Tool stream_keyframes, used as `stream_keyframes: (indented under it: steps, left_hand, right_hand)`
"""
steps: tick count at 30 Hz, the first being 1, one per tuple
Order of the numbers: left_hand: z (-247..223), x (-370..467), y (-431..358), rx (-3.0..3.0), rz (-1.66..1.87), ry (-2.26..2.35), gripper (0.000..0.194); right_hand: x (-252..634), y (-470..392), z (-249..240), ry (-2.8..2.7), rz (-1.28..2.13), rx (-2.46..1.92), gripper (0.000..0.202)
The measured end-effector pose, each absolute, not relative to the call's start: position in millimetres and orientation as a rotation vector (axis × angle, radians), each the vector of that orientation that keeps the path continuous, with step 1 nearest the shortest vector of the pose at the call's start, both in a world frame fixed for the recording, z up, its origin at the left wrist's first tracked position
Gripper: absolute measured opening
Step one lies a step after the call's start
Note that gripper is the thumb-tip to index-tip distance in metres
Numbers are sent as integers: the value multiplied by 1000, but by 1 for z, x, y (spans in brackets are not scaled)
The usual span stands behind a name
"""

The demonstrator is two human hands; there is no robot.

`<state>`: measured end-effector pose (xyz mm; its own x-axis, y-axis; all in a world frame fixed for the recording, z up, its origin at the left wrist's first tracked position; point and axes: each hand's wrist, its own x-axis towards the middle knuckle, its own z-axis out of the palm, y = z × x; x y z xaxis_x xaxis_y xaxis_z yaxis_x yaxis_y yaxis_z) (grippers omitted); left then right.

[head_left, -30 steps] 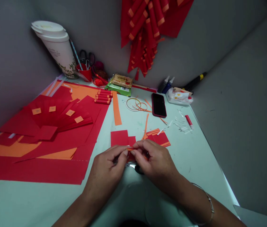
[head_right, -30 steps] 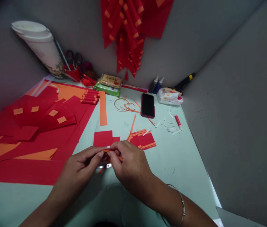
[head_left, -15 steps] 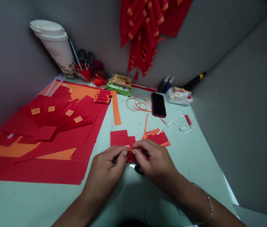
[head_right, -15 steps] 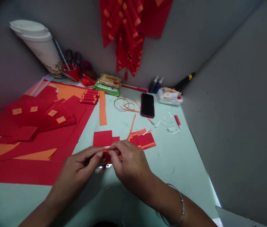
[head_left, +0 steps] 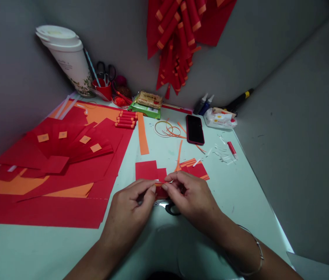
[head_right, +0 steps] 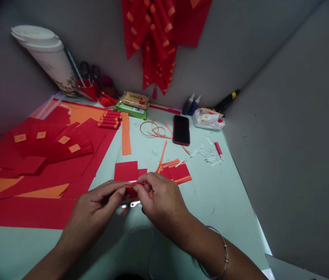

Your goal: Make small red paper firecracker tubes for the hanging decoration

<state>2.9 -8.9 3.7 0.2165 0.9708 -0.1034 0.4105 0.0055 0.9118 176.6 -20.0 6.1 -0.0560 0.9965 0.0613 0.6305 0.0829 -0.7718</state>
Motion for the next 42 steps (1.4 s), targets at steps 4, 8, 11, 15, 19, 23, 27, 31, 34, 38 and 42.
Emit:
stream_keyframes:
  steps: [4, 8, 11, 15, 19, 23, 27, 31, 34, 38, 42]
  left_hand:
    - [4, 2, -8, 1587, 774, 1370, 25]
    - [5, 1, -9, 1602, 789, 1389, 25]
    - [6, 1, -8, 1618, 824, 1392, 24]
    - [6, 0, -8, 1621, 835, 1388, 23]
    - [7, 0, -7, 1614, 872, 1393, 23]
    - [7, -1, -7, 1588, 908, 1417, 21]
    - [8, -1, -7, 1500, 910, 1429, 20]
    - [9, -1, -5, 1366, 869, 1405, 19]
    - [8, 0, -3, 1309, 863, 1392, 16]
    - [6, 0, -1, 1276, 860, 1447, 19]
    - [8, -1, -1, 1255, 887, 1486, 19]
  right_hand:
    - [178, -19, 8, -1730, 819, -1634, 11]
    - [181, -17, 6, -1665, 918, -1656, 13]
    - [183, -15, 3, -1610, 1018, -1655, 14]
    - [185, -13, 0, -1521, 1154, -1647, 14]
    - [187, -11, -1, -1451, 1237, -1633, 11]
    - [188, -9, 0, -1383, 1331, -1610, 9]
    - [187, -7, 4, -1322, 1416, -1571, 11]
    - [187, -6, 7, -1312, 1422, -1564, 11]
    - [187, -8, 6, -1328, 1406, -1551, 14]
    - [186, -13, 5, -1407, 1279, -1580, 28]
    - [183, -21, 7, -1573, 1001, -1585, 29]
